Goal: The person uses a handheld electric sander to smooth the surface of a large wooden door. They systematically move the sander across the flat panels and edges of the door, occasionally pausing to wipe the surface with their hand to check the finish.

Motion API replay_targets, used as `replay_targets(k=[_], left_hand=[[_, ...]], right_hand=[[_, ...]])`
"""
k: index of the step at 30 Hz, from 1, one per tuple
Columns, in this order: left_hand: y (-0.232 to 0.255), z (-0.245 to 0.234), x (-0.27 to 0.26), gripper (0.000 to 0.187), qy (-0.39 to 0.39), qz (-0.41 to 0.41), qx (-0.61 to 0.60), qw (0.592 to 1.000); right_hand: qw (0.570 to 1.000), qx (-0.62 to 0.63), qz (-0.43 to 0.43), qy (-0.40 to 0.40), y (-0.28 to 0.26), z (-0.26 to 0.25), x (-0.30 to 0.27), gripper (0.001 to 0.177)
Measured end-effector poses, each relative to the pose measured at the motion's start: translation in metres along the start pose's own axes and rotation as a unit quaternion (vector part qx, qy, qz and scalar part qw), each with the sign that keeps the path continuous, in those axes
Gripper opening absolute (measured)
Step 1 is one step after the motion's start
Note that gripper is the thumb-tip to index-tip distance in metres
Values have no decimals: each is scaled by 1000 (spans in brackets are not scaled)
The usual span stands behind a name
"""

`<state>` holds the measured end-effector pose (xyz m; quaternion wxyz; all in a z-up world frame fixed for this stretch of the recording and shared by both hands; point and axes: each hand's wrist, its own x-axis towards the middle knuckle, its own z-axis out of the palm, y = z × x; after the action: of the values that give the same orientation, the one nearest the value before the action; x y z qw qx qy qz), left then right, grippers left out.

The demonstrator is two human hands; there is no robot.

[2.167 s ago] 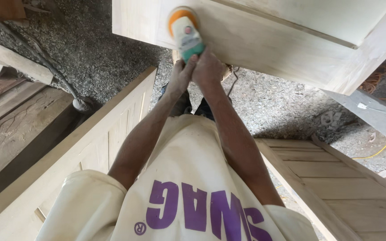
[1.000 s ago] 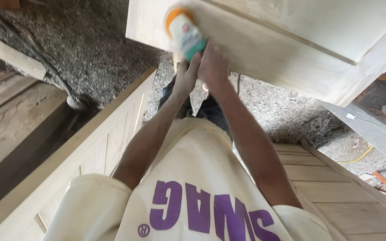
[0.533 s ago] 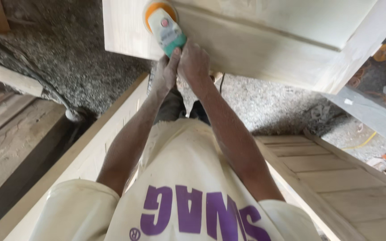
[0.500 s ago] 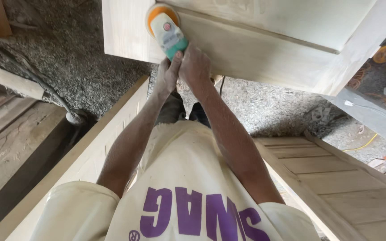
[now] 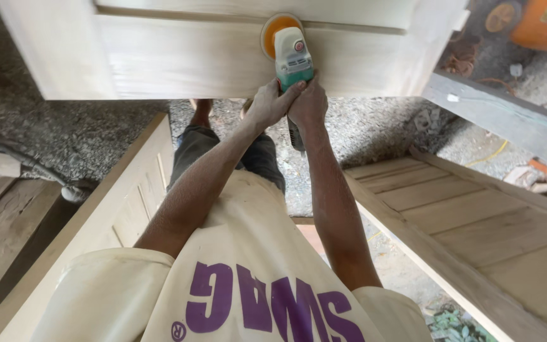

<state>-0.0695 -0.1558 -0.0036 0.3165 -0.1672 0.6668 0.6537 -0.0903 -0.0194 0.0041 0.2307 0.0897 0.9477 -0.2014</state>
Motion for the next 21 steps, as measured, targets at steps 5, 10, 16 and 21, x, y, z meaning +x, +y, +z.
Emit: replay_targets(k=[5,10,16,21], left_hand=[[12,73,31,85,-86,-47,41,994],[30,144,64,82,-110,-47,58,991],[51,207,104,83,-134,-75,69,986],[67,240,122,85,-132,-99,161,973]], right_hand=[[999,21,47,-15,79,-25,15,68],[999,0,25,41,164,-49,34,77],[989,85,122,25,232,-75,65,78],[888,427,166,28,286,-70,84,43]])
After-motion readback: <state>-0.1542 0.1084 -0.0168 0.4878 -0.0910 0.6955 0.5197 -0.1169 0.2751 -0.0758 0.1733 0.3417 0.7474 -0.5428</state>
